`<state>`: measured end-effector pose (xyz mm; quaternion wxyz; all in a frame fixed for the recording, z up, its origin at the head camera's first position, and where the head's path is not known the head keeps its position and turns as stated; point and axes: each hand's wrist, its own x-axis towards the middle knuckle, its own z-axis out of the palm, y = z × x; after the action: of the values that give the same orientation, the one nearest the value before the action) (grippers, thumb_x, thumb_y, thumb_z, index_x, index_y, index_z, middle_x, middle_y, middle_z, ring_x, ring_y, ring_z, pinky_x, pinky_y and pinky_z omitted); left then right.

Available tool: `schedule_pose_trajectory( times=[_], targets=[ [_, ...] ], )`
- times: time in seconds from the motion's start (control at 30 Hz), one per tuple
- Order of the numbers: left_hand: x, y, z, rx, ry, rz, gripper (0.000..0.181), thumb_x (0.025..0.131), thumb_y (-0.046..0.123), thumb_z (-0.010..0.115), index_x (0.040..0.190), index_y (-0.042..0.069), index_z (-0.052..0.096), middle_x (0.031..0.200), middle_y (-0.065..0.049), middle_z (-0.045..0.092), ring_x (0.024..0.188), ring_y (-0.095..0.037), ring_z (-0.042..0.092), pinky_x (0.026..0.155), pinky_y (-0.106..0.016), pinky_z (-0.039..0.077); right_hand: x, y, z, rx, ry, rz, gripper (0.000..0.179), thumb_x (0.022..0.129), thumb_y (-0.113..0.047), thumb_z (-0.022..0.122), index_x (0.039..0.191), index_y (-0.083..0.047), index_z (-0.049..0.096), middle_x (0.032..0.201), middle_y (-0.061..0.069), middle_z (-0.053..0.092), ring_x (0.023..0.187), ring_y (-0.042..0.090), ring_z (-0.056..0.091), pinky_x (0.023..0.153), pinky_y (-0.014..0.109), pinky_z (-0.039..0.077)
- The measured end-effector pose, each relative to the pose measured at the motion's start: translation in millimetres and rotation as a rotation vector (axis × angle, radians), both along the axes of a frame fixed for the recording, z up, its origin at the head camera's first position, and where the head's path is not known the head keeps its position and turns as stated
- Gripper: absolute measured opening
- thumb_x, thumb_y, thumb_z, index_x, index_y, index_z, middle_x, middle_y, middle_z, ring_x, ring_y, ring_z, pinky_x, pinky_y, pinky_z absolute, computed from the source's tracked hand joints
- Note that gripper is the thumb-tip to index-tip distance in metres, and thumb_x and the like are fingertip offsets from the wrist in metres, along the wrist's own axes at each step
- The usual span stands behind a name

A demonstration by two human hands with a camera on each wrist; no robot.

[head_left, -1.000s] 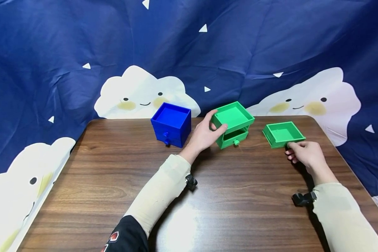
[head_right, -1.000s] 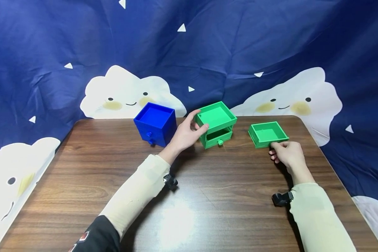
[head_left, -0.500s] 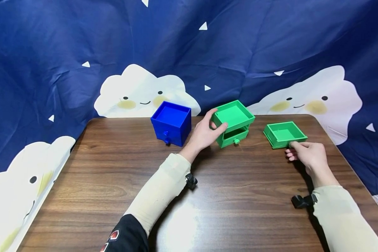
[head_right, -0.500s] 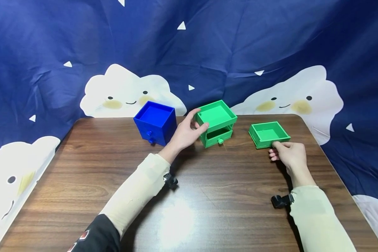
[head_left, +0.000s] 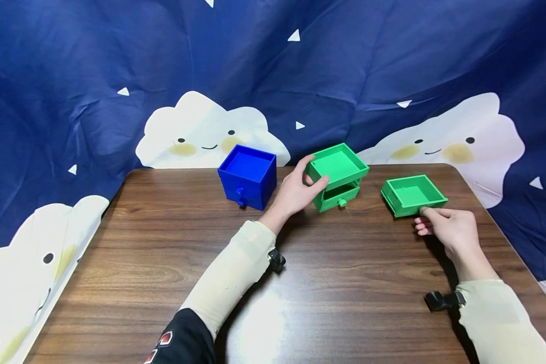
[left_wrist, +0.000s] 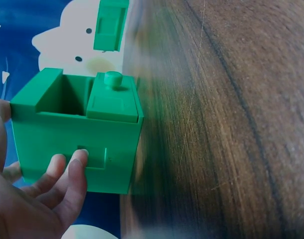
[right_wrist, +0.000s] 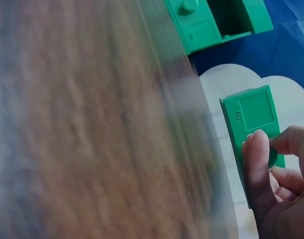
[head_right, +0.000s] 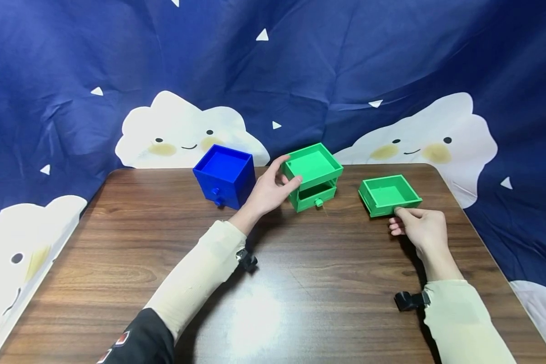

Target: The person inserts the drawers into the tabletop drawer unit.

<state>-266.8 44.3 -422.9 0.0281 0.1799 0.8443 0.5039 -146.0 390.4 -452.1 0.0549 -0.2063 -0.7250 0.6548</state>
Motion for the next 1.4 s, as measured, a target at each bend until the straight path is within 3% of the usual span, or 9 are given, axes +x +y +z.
schedule_pose_trajectory(
  times=[0.27, 0.7, 1.4],
  targets=[
    [0.6, 0.7, -0.2, -0.009, 0.003, 0.009, 0.071, 0.101, 0.047, 0.071, 0.164, 0.027, 0.044, 0.099, -0.005, 0.066, 0.084, -0.018, 0.061, 0.076, -0.029, 0.048, 13.7, -5.8, 9.0, -0.039, 0.035, 0.013, 0.039, 0.106, -0.006, 0.062, 0.076, -0.026, 0.079, 0.067, -0.005, 0.076, 0.057, 0.007, 0.073, 0.056, 0.024, 0.061],
    [0.9, 0.9, -1.2, -0.006, 0.010, 0.008, 0.070, 0.101, 0.046, 0.071, 0.164, 0.027, 0.044, 0.098, -0.003, 0.065, 0.084, -0.017, 0.061, 0.075, -0.028, 0.048, 32.5, -19.2, 16.6, 0.027, 0.124, 0.063, 0.042, 0.104, -0.001, 0.061, 0.078, -0.028, 0.080, 0.065, -0.005, 0.076, 0.056, 0.006, 0.073, 0.055, 0.023, 0.061],
    [1.1, 1.4, -0.6, 0.000, 0.000, 0.012, 0.071, 0.101, 0.048, 0.071, 0.163, 0.028, 0.044, 0.098, -0.003, 0.065, 0.084, -0.018, 0.060, 0.074, -0.028, 0.047, 42.2, -39.4, 18.7, 0.039, 0.186, 0.082, 0.040, 0.103, 0.002, 0.064, 0.082, -0.028, 0.082, 0.066, -0.005, 0.077, 0.055, 0.006, 0.073, 0.053, 0.024, 0.060]
  ],
)
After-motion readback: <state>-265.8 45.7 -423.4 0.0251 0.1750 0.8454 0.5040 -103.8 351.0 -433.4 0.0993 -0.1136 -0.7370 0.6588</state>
